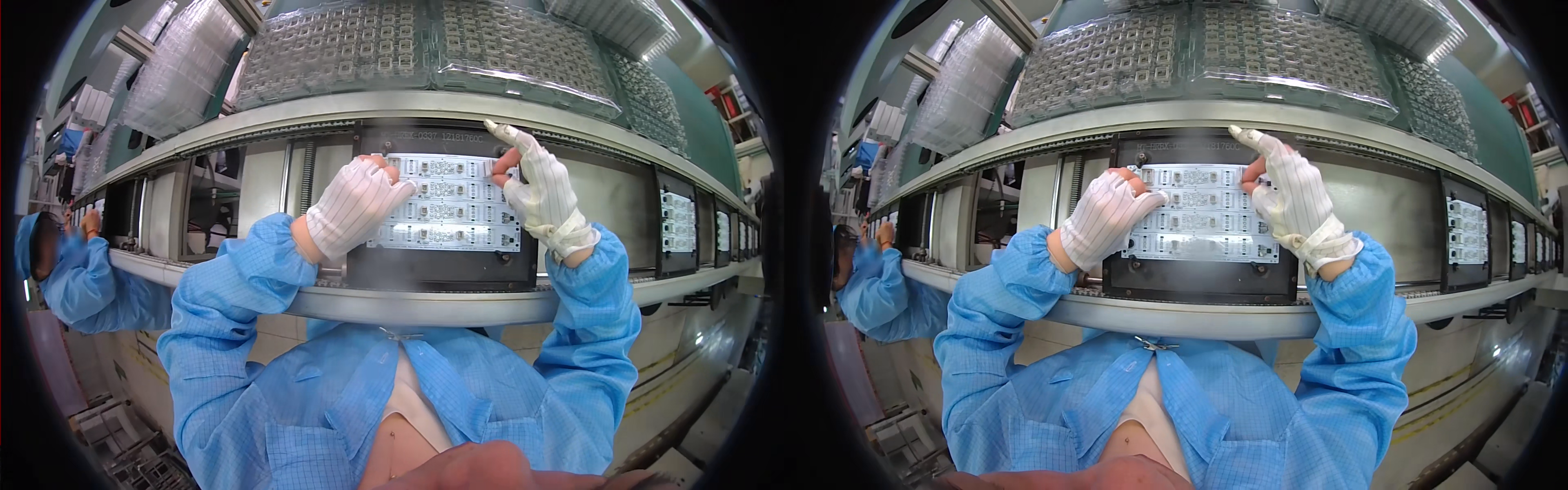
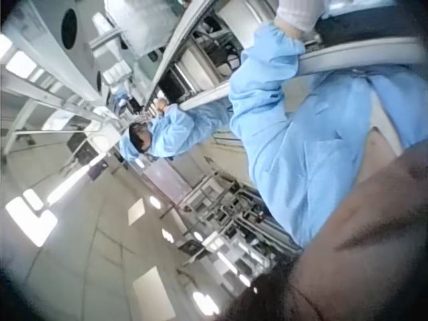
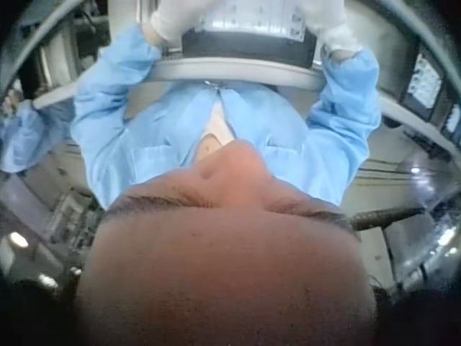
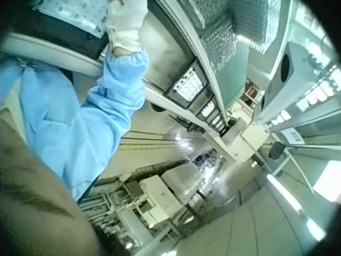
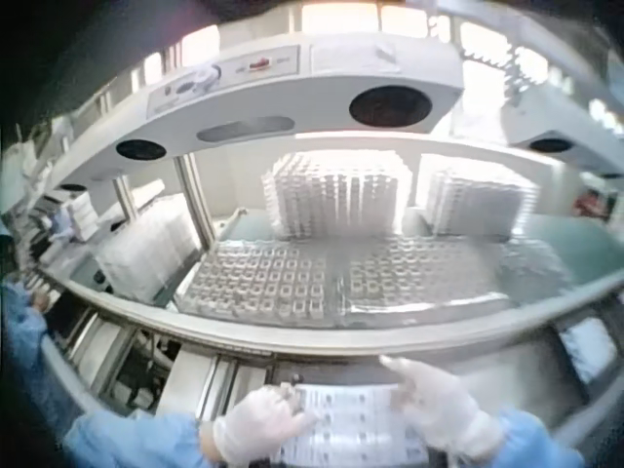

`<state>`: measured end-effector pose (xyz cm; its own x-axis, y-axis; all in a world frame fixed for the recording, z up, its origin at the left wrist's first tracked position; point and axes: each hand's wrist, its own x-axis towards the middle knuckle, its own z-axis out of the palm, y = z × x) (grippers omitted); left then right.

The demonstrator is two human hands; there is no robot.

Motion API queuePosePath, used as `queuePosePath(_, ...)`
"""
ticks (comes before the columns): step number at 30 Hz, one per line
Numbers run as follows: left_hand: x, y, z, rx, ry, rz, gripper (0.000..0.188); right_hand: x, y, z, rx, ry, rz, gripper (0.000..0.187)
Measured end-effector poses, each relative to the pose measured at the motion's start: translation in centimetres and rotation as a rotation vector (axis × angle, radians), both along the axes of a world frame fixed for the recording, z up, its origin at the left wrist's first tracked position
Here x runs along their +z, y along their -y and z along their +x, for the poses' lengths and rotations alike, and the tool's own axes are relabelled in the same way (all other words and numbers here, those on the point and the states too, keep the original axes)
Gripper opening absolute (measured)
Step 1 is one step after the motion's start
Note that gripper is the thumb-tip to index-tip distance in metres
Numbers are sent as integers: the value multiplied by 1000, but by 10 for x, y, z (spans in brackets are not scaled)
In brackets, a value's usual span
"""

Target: Assembling electronic components onto printed circuit boards on a factory production line.

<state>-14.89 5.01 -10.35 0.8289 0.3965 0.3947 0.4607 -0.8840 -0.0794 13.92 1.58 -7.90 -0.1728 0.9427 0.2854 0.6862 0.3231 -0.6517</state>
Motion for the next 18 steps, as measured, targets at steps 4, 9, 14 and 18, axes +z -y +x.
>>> queuePosePath(4,-9,1,-1,21,150,40,24,-15,13,2,25,57,-36,72)
queuePosePath(9,-15,-6,-10,4,156,-109,35,-23,16,-3,98,180,66,68)
queuePosePath(14,-18,-10,-15,-12,241,-287,35,-24,14,-7,136,314,65,67)
queuePosePath(18,-13,-12,-20,-14,277,-371,35,-22,10,-10,172,405,89,64)
